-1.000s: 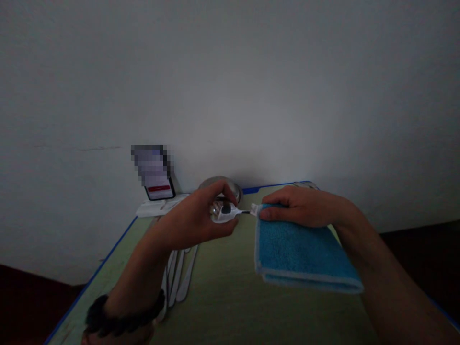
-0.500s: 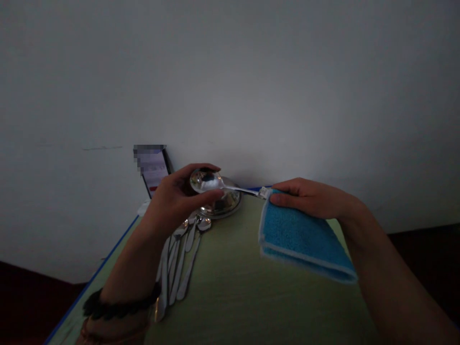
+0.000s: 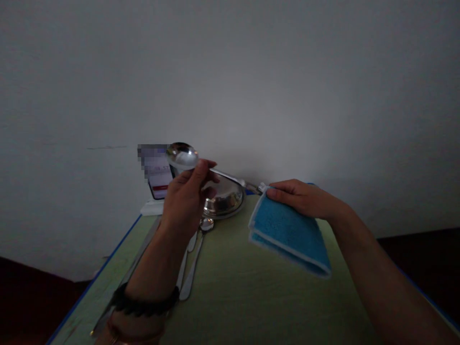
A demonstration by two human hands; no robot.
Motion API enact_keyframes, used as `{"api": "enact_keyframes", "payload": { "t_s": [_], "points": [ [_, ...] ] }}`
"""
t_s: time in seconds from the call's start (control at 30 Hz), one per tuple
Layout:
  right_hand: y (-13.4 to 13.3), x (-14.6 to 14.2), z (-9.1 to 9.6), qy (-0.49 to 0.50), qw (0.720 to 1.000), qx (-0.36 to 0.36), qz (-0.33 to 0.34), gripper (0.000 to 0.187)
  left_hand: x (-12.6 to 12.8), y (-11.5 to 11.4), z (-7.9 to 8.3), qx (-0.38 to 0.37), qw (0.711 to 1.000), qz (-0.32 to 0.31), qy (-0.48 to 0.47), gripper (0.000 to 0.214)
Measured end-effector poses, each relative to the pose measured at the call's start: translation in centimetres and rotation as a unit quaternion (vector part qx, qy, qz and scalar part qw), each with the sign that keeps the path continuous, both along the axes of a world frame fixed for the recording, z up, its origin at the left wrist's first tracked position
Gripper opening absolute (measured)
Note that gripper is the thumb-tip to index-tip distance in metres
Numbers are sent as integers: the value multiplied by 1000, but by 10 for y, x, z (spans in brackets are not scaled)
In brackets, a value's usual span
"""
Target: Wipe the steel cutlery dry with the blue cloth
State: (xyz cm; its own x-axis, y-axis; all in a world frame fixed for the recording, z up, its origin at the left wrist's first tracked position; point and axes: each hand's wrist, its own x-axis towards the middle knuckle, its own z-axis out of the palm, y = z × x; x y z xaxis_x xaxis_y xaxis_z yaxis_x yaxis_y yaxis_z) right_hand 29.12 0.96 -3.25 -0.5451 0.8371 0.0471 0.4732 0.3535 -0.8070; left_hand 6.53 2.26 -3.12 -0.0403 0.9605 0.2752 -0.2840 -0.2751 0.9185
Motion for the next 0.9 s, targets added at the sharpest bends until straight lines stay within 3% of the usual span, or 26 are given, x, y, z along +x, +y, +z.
{"api": "enact_keyframes", "payload": {
  "t_s": [0.1,0.2,0.33,0.5,0.67,0.77,0.9],
  "points": [
    [3,15,-8,36,997,-10,-63,38,-12,7,0,6,998,18,-62,15],
    [9,22,-16,136,979,-12,-148,35,-16,11,-5,-31,999,-8,-45,16],
    [19,15,-22,267,945,19,-188,32,-7,6,-11,-62,992,-90,61,23],
    [27,1,-22,381,906,-50,-177,45,-2,-5,-8,-100,951,-212,203,30],
    [31,-3,-22,513,824,-183,-157,43,1,-7,-6,-133,932,-214,262,31],
    [34,-7,-23,595,755,-219,-168,35,3,-7,-5,-149,931,-206,263,22],
    [41,-15,-29,654,677,-256,-222,38,4,-9,-2,-169,911,-240,290,20]
  ]
}}
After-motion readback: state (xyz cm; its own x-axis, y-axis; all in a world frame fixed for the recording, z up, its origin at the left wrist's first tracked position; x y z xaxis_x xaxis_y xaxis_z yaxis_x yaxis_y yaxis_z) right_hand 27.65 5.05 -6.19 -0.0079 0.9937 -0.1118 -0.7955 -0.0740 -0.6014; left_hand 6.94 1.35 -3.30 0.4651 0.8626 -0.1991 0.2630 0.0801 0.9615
